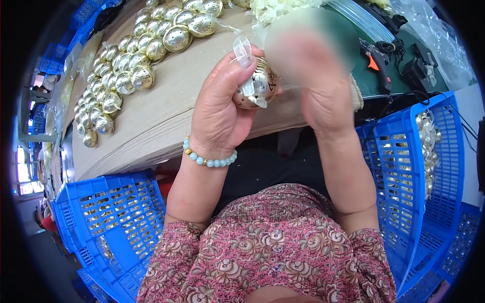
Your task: Gluing ribbon bows onto gold Christmas ornaments using a hot glue gun at a factory workstation.
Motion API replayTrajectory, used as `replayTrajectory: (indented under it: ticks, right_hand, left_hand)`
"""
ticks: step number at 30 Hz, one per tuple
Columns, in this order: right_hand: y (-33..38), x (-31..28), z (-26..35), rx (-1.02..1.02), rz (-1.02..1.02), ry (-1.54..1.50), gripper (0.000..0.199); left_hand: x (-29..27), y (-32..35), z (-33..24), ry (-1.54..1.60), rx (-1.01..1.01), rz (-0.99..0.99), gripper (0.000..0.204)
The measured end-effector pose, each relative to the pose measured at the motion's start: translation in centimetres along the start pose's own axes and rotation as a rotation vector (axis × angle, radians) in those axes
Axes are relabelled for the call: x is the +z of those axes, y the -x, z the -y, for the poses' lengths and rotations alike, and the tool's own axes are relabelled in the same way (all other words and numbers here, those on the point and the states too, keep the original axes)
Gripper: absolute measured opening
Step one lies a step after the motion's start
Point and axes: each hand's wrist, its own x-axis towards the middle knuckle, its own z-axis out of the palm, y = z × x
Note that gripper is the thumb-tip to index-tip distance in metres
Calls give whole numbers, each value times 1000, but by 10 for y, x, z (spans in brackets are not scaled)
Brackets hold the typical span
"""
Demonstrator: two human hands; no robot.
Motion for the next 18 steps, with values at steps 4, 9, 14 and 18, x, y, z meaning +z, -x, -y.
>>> replayTrajectory:
  ticks: [4,9,14,18]
  right_hand:
    - [7,3,44,80,146,-18,9]
    - [10,11,42,152,341,342,10]
    - [13,12,33,15,188,614,8]
    - [15,15,30,-33,120,618,7]
  left_hand:
    - [-4,-3,0,67,28,-103,19]
    - [-9,-8,9,132,-62,-197,13]
    - [-15,-8,10,99,-43,-152,40]
    - [-12,-4,11,132,-26,-87,66]
